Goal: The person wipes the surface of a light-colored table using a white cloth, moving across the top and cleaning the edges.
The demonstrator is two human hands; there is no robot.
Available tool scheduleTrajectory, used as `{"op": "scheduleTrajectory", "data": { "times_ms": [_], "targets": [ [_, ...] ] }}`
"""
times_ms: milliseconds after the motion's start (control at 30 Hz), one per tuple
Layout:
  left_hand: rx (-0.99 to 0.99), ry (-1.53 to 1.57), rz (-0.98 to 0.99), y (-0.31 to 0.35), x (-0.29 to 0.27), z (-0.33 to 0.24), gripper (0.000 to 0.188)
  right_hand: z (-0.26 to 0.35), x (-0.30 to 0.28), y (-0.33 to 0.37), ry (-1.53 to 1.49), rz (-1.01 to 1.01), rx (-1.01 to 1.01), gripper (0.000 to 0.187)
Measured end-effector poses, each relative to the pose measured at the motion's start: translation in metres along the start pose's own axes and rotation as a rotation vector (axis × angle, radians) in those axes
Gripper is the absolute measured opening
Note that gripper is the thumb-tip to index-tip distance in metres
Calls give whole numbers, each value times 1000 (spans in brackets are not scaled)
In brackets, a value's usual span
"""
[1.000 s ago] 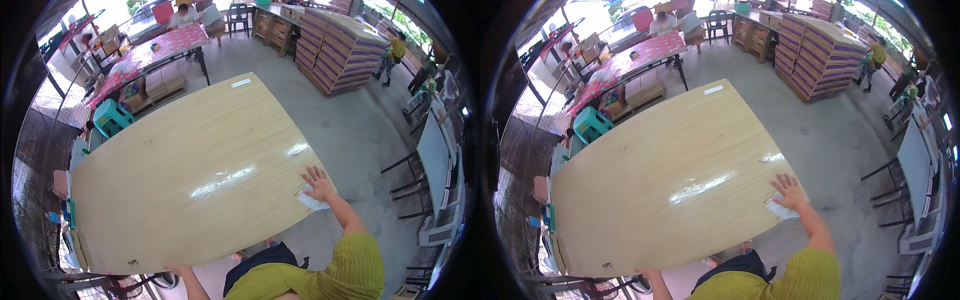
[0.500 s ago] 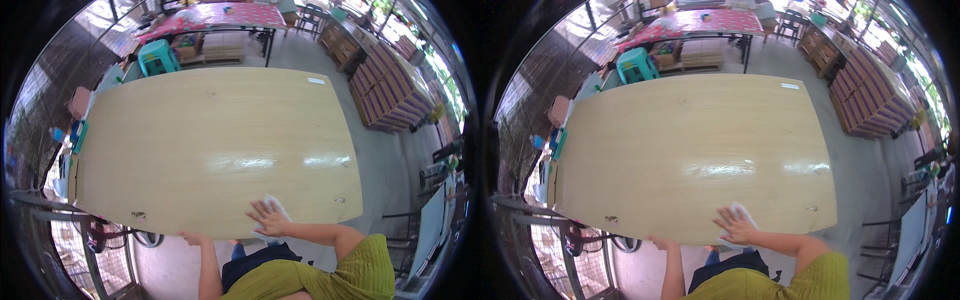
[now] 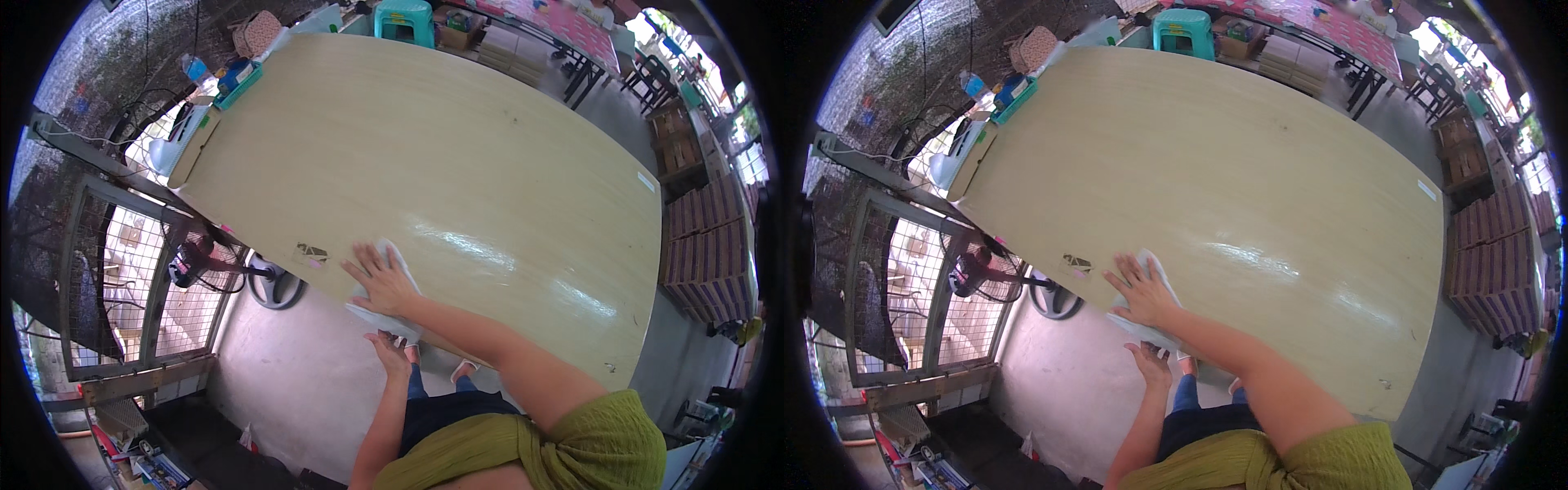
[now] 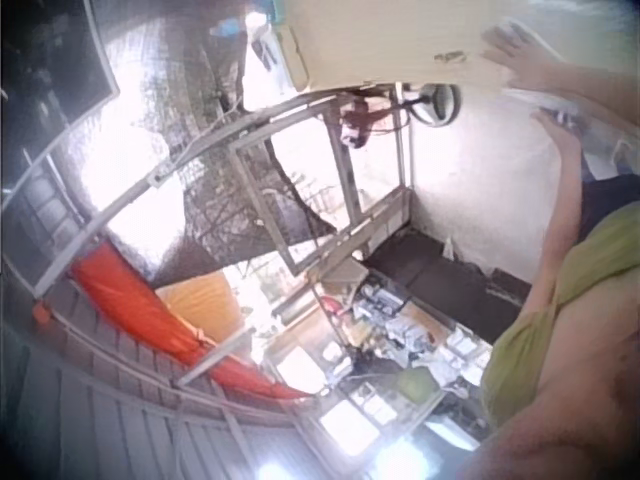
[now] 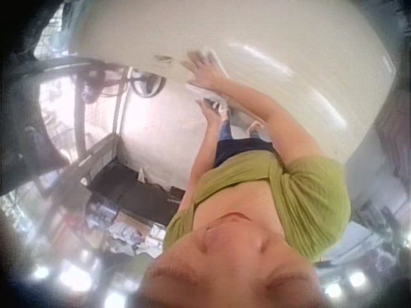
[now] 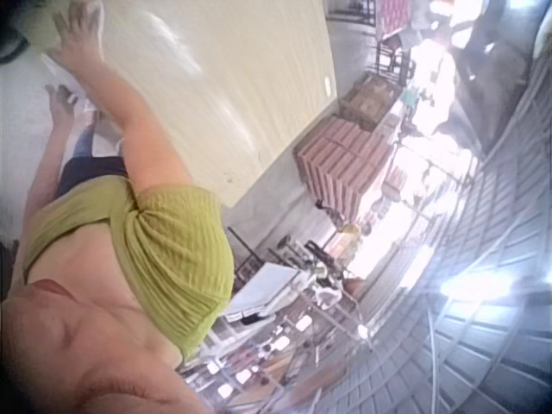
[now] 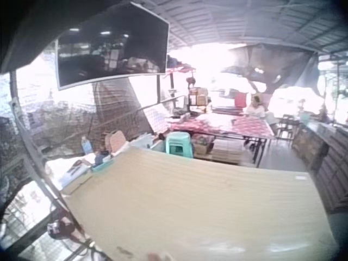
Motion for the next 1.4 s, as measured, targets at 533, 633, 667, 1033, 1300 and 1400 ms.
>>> {"op": "scheduleTrajectory", "data": {
  "times_ms": [533, 633, 667, 1033, 1300, 1400],
  "targets": [
    [518, -440, -448, -43, 6, -3, 91, -147, -61, 456, 175, 127, 704, 86],
    [483, -642, -700, -31, 39, -5, 88, -178, -82, 637, 247, 165, 1091, 88],
    [527, -665, -670, -29, 46, -9, 88, -186, -83, 678, 296, 81, 1159, 87],
    [480, -901, -781, -6, 62, -20, 85, -290, -113, 756, 392, -226, 2252, 77],
    [532, -813, -699, -13, 49, -22, 82, -348, -113, 534, 423, -51, 1710, 73],
    [618, -802, -639, -20, 50, -26, 76, -366, -94, 411, 404, -200, 1404, 74]
  ]
}}
Point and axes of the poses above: each hand's wrist, its own y-axis away from the middle knuckle, its own x-axis out of the palm, z = x × y, the point moved 4 cm from there along -y, towards the middle knuckle, and after that the axes turned 5 degrees about y, right-handed, at the moved point
